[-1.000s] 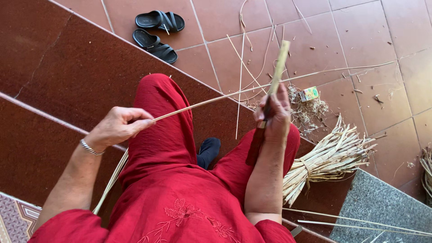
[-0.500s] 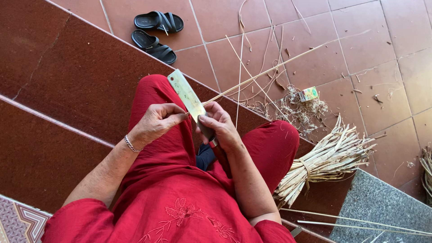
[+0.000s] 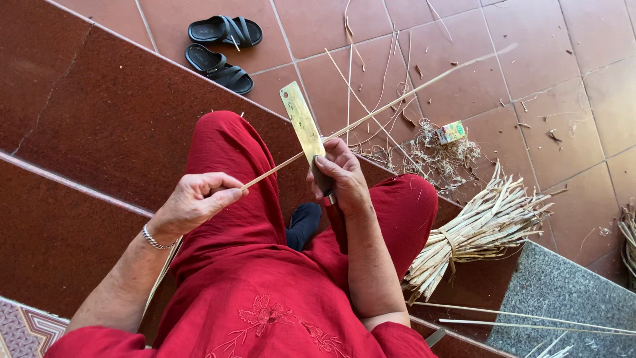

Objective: The person sits on the floor and uses a large knife to shave thin strips from bamboo rods. They hold the rod in one hand and the knife in the other, repeatedly scraping the surface to remove thin layers and create fine strips.

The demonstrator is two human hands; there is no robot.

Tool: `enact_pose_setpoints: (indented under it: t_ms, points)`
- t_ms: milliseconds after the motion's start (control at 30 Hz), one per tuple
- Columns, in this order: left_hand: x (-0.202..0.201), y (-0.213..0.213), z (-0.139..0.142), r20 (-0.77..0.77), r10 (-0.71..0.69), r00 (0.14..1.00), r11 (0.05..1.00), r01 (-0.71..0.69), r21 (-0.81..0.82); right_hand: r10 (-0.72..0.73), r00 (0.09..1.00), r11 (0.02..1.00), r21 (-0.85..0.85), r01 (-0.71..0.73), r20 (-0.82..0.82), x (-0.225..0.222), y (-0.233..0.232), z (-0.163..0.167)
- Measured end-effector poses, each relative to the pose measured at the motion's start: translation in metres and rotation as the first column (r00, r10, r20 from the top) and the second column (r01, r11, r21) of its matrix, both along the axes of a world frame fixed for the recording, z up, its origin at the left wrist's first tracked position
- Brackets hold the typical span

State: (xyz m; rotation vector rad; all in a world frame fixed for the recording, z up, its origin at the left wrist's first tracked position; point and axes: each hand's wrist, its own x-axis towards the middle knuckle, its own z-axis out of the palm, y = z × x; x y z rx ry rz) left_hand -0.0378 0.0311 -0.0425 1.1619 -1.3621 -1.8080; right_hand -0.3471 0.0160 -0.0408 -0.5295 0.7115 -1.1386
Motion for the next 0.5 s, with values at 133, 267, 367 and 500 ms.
enact_pose_setpoints:
  t_ms: [133,267,367,500]
  points:
    - [0.011,0.008,0.007,0.000,-0.009,1.000,0.998,0.009,-0.057,-0.027,0.999,1.000,0.002,0.027,-0.030,-0.006,0.000,-0.002]
    - [0.025,0.014,0.007,0.070,-0.012,0.997,0.999,0.015,-0.039,-0.041,0.993,0.999,-0.006,0.041,-0.106,-0.011,0.000,-0.004]
    - [0.043,0.019,0.009,0.120,-0.005,0.993,0.998,0.013,-0.069,-0.123,0.990,0.992,-0.031,0.122,-0.070,-0.029,-0.005,-0.002]
    - [0.058,0.026,0.011,0.263,0.010,0.965,1.000,-0.012,0.006,-0.149,0.989,0.987,-0.056,0.148,-0.018,-0.040,-0.004,-0.002]
